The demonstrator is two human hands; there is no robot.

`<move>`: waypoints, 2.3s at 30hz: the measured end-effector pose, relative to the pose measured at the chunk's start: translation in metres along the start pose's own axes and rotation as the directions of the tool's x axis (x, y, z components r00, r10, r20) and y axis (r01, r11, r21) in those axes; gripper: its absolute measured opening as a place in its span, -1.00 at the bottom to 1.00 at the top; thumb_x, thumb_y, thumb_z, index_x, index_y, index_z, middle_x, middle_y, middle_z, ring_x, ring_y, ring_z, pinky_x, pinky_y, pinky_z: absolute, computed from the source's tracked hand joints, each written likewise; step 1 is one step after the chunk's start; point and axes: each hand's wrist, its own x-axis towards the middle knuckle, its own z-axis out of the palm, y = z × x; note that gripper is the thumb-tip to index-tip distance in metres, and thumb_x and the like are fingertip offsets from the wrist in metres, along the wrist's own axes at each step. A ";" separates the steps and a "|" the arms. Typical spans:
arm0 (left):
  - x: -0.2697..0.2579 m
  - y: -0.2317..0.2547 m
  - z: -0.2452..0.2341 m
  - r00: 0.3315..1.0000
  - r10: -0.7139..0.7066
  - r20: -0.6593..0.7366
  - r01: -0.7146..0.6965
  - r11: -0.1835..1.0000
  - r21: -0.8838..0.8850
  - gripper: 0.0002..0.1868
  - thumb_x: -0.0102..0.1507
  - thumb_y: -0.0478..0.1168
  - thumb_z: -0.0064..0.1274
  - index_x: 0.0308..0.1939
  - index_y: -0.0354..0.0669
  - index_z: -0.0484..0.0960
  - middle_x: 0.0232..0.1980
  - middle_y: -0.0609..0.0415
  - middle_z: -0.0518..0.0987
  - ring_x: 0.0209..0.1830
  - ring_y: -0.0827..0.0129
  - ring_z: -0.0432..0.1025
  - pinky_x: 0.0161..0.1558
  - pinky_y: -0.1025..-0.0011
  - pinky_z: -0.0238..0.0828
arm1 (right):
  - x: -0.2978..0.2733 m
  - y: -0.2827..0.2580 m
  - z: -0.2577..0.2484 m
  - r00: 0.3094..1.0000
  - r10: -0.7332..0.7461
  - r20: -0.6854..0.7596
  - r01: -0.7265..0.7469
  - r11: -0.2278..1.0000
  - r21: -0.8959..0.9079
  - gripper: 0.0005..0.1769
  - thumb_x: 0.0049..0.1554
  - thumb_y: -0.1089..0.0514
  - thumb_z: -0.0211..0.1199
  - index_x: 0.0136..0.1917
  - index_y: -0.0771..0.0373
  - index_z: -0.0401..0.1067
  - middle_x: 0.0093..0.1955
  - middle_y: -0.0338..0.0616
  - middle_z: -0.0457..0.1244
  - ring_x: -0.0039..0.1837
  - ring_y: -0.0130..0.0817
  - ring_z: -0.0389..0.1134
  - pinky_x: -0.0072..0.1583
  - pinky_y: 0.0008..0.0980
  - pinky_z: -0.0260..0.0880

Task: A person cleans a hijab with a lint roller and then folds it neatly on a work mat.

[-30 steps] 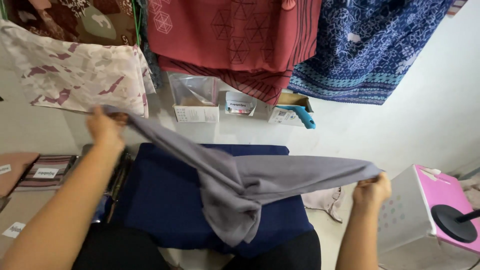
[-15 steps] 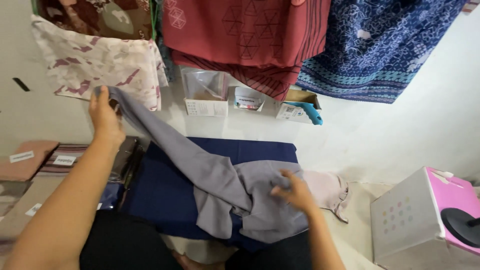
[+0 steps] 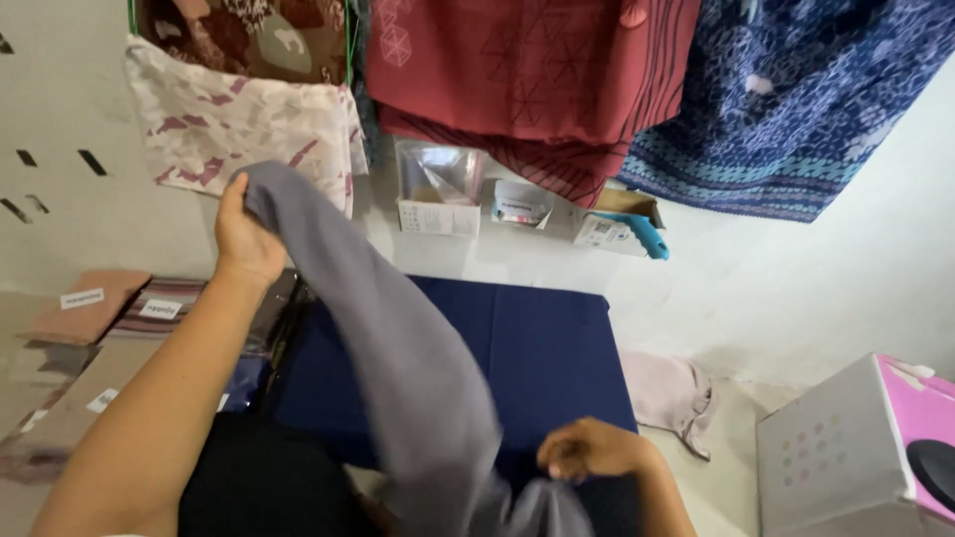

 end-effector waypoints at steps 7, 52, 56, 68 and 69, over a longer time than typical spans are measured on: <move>-0.023 -0.032 0.033 0.912 -0.410 0.015 0.382 0.862 0.333 -0.66 0.27 -0.01 0.00 -0.05 -0.16 0.62 -0.03 0.06 0.63 -0.13 0.35 0.45 0.02 0.43 0.36 | 0.026 -0.078 0.011 0.844 -0.423 -0.329 0.376 0.905 -0.200 -0.43 0.09 -0.09 0.36 0.31 0.17 0.51 -0.08 -0.24 0.43 -0.16 -0.46 0.35 -0.07 -0.45 0.36; -0.178 -0.177 -0.027 0.432 -0.902 -0.019 -0.129 -0.083 0.988 -0.31 0.14 0.11 0.37 0.21 -0.25 0.64 0.21 -0.22 0.61 0.28 0.00 0.48 0.19 0.14 0.50 | -0.027 -0.084 -0.149 -0.210 -0.169 -0.963 0.691 0.671 -0.269 -0.86 0.25 0.23 0.38 -0.09 0.02 0.46 -0.32 -0.44 0.21 -0.28 -0.61 0.23 -0.22 -0.65 0.19; -0.161 -0.141 -0.012 0.471 -0.875 -0.113 -0.193 -0.227 0.954 -0.53 0.25 0.01 0.19 0.16 -0.12 0.65 0.06 -0.05 0.61 0.04 0.20 0.46 0.04 0.27 0.44 | -0.084 -0.053 -0.150 -0.284 -0.120 -0.951 0.578 0.771 -0.269 -0.88 0.30 0.14 0.32 0.07 0.12 0.42 -0.10 -0.28 0.30 -0.13 -0.55 0.32 -0.03 -0.60 0.31; -0.083 0.002 0.021 0.990 -0.067 0.126 -0.092 0.374 0.923 -0.65 0.30 -0.25 0.01 0.16 -0.10 0.66 0.00 0.15 0.65 -0.10 0.45 0.45 -0.03 0.55 0.37 | -0.122 0.011 -0.101 -0.084 -0.202 -0.976 0.682 0.703 -0.204 -0.90 0.46 0.13 0.05 0.14 0.07 0.14 -0.19 -0.35 0.18 -0.24 -0.64 0.11 -0.20 -0.62 0.15; -0.078 0.012 0.022 0.989 0.081 0.125 -0.149 0.590 0.794 -0.65 0.35 -0.31 -0.07 0.19 -0.08 0.63 0.07 0.17 0.63 -0.03 0.55 0.45 0.00 0.66 0.37 | -0.122 0.002 -0.093 -0.058 -0.246 -0.968 0.672 0.707 -0.220 -0.91 0.48 0.14 0.00 0.15 0.09 0.12 -0.20 -0.32 0.19 -0.29 -0.66 0.09 -0.28 -0.63 0.10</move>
